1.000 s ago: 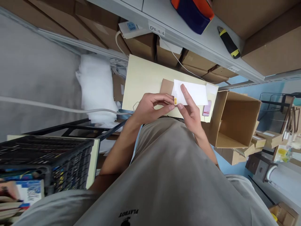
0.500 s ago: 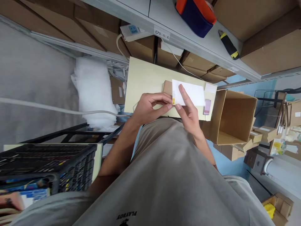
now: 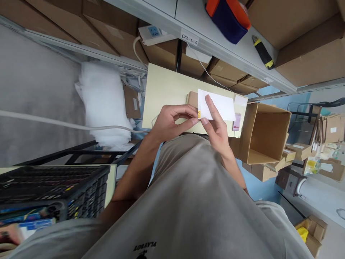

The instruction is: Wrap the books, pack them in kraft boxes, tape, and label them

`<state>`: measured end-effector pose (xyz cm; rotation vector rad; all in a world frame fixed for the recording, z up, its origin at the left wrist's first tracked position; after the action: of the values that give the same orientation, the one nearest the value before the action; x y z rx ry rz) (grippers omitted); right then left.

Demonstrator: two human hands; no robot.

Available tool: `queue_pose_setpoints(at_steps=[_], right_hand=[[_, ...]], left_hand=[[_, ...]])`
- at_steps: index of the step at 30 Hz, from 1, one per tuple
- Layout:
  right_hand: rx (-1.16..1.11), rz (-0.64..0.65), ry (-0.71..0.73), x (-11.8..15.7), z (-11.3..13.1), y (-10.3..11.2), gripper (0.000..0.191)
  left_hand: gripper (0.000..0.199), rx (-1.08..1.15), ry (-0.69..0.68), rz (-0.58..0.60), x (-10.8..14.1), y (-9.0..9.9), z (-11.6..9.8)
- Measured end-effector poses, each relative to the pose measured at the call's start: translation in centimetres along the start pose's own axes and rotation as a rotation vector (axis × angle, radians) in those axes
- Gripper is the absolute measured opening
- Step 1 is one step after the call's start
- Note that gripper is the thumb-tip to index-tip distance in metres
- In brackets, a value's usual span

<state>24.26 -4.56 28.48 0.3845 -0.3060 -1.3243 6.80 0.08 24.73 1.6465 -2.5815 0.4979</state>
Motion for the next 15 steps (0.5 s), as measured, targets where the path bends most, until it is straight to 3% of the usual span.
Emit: queue_pose_setpoints(at_steps=[5, 10, 15], right_hand=[[-0.044, -0.017, -0.02, -0.1, -0.1, -0.6, 0.08], [-0.055, 0.045, -0.166, 1.6, 0.4, -0.9, 0.079], [0.052, -0.167, -0.155, 1.7, 1.6, -0.9, 0.046]], left_hand=[[0.031, -0.026, -0.016, -0.031, 0.1, 0.2, 0.1], [0.027, -0.097, -0.02, -0.137, 0.2, 0.8, 0.3], [0.024, -0.197, -0.037, -0.163, 0.3, 1.2, 0.5]])
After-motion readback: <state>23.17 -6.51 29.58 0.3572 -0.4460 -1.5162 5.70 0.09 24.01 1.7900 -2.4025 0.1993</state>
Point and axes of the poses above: each hand's wrist, its own x-axis away from the middle knuckle, its own y-axis out of the back of the hand, z = x × y, the point moved 3 cm from there along -x, towards the middle knuckle, and after that the axes turned 11 degrees about y, right-handed, at the moved point
